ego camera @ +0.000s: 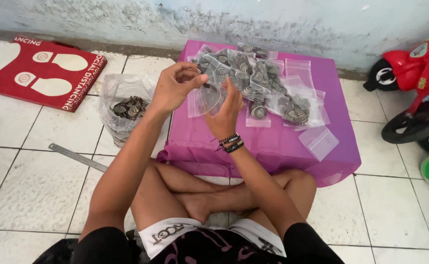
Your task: The person picks up metal circular items from a bag and places them into small plastic pouches on a low table.
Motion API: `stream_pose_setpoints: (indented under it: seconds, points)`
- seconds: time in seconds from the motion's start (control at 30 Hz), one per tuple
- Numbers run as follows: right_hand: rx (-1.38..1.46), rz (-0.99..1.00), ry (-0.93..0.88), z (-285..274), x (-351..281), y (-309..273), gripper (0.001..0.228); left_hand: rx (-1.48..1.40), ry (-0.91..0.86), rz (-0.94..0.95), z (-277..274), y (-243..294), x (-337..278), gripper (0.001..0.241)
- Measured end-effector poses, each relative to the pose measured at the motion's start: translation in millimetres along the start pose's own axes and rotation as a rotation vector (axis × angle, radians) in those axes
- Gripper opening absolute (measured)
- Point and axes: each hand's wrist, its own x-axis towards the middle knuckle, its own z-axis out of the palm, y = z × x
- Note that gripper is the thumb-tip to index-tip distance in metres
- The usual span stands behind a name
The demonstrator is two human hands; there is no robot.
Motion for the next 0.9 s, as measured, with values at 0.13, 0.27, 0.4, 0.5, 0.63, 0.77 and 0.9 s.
stream_pose_setpoints:
  seconds: [0.13, 0.27, 0.4, 0.5, 0.63, 0.77, 0.9]
  points:
    - [-0.034, -0.008, 0.017, -1.5, 7.0, -0.8, 0.103, 0.128, 0.003, -0.012, 4.5, 8.5, -4.9, 0.052]
    - [0.019, 0.010, 0.029, -4.6, 10.6, -5.5, 0.105, 0.254, -0.102, 0.108, 4.6, 15.3, -9.2, 0.050]
    - [0.012, 0.000, 0.022, -5.2, 11.2, -7.2, 0.102, 0.350, -0.074, 0.240, 2.9, 25.1, -12.6, 0.045]
    - [-0.050, -0.040, 0.006, 3.1, 3.1, 9.5, 0.100, 0.327, 0.024, 0.238, -13.3, 14.2, -11.0, 0.035]
    - [-0.148, -0.071, -0.072, 18.7, -32.7, 50.2, 0.094, 0.594, 0.080, 0.157, -81.4, -39.8, 1.2, 0.026]
    - [-0.281, -0.214, -0.206, 33.8, -81.5, 82.3, 0.060, 1.441, 0.048, -0.086, -150.7, -110.0, 17.5, 0.027]
    - [-0.309, -0.397, -0.305, 43.7, -126.3, 111.8, 0.053, 1.482, -0.081, -0.451, -175.9, -182.2, 22.6, 0.027]
